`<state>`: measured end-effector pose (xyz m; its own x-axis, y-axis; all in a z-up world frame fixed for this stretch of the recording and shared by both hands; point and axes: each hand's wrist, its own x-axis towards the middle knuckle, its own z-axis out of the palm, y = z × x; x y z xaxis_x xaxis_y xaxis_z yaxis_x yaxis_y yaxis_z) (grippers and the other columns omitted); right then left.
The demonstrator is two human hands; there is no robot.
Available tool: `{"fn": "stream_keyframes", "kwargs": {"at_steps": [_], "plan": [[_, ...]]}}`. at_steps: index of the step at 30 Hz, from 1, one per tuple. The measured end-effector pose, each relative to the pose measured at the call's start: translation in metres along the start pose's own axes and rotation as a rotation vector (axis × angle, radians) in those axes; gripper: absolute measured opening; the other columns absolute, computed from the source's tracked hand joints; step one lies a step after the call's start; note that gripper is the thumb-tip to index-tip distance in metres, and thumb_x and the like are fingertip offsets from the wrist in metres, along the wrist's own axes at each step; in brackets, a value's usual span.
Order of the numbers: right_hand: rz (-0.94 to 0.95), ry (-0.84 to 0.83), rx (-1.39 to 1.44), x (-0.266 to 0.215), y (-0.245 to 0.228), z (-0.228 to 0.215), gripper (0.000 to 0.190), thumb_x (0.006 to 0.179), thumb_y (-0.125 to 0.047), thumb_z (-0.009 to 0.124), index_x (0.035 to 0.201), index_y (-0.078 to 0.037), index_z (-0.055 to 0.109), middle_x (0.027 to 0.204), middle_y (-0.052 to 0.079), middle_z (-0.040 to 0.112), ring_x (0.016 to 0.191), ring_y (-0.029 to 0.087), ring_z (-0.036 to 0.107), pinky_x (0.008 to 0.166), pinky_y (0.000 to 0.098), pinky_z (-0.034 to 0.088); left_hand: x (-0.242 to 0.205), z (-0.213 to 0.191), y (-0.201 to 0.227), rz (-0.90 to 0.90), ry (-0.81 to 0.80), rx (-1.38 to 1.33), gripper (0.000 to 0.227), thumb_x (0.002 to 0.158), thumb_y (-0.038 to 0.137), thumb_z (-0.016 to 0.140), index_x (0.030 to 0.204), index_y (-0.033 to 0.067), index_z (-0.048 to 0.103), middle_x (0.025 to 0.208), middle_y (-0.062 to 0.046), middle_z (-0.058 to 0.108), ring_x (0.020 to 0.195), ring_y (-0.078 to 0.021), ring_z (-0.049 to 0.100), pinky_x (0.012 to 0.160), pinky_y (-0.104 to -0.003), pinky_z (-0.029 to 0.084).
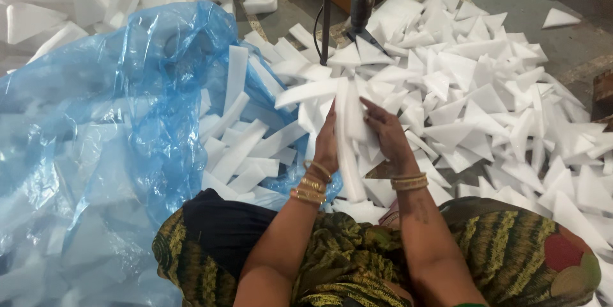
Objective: The person sits on the floor and repeatedly picks up rectangular white foam blocks. They place each block under a vertical cutting tool to slice it into smaller triangular pieces, which accumulate on the floor. The person handles the foam blocks one at a time, positioning them for the cut and then moving them aside.
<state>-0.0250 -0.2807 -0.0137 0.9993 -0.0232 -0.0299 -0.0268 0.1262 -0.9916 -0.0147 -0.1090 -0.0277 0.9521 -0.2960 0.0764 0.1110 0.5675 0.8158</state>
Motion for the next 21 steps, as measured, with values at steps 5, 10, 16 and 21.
{"fn": "stream_keyframes", "kwargs": {"at_steps": [5,10,16,21], "plan": [[-0.073,-0.083,0.205,0.07,-0.043,-0.01,0.049,0.099,-0.001,0.052,0.148,-0.002,0.054,0.112,0.006,0.067,0.097,0.01,0.062,0.091,0.0211,0.051,0.097,0.003,0.01,-0.023,0.022,-0.1,0.05,0.114,0.035,0.035,0.151,0.0024,0.047,0.133,-0.014,0.061,0.112,-0.022,0.061,0.093,-0.034,0.052],[-0.076,-0.099,0.309,0.102,-0.091,-0.009,0.048,0.099,0.001,0.053,0.147,-0.001,0.055,0.11,0.005,0.067,0.097,0.011,0.063,0.093,0.0231,0.053,0.153,0.01,0.018,-0.02,0.018,-0.337,0.043,0.114,0.031,0.045,0.144,0.0007,0.052,0.121,-0.012,0.064,0.104,-0.0212,0.064,0.088,-0.034,0.056],[-0.091,-0.028,-0.111,0.053,-0.093,-0.006,0.05,0.093,0.002,0.058,0.143,-0.005,0.063,0.098,0.001,0.065,0.089,0.009,0.058,0.083,0.0191,0.048,0.086,0.024,0.039,-0.073,0.056,-0.141,0.054,0.106,0.026,0.04,0.158,0.0125,0.039,0.149,-0.009,0.052,0.127,-0.0206,0.055,0.105,-0.032,0.046],[0.018,-0.01,-0.154,0.021,-0.06,0.004,0.051,0.088,0.002,0.067,0.138,-0.01,0.069,0.093,-0.002,0.061,0.084,0.009,0.053,0.079,0.0203,0.046,0.02,0.012,0.042,0.003,0.083,0.28,0.053,0.108,0.023,0.037,0.16,0.0116,0.035,0.165,-0.01,0.038,0.151,-0.0214,0.035,0.122,-0.032,0.025]]}}
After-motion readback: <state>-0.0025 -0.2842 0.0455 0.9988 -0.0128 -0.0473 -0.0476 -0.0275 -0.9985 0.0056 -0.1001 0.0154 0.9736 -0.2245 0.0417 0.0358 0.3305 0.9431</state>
